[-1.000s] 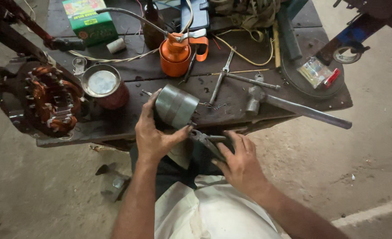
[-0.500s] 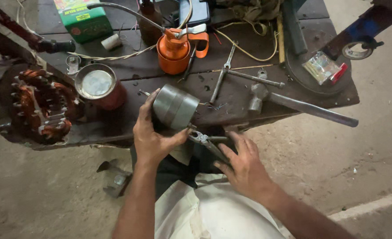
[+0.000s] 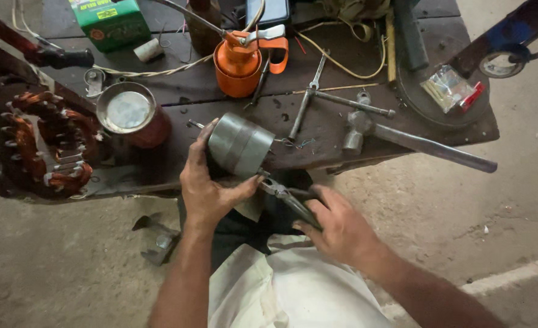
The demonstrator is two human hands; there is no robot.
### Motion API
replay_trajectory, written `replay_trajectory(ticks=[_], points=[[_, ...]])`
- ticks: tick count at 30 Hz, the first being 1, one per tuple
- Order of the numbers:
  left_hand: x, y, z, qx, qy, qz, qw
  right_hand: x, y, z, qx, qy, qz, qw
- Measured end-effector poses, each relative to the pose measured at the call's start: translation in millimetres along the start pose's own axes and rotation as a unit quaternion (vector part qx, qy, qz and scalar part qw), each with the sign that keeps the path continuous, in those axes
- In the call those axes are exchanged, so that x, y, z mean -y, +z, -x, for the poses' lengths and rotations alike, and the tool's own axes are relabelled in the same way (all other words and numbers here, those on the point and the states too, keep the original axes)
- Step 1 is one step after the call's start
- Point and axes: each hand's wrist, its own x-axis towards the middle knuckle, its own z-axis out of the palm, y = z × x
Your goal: The person holds a cylindrical motor rotor and uses pliers to adjust and trim wires protruding from its end. They repeatedly rotate the rotor, pull and cut wires, and inspect the connections while working at a cluttered workbench.
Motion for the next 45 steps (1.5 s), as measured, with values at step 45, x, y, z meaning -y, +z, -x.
replay_trajectory(ticks=[45], points=[[-0.7, 1.4, -0.6, 0.005, -0.010, 0.016, 1.000, 8.3, -4.2, -0.3, 0.004, 0.018, 0.033, 0.999]])
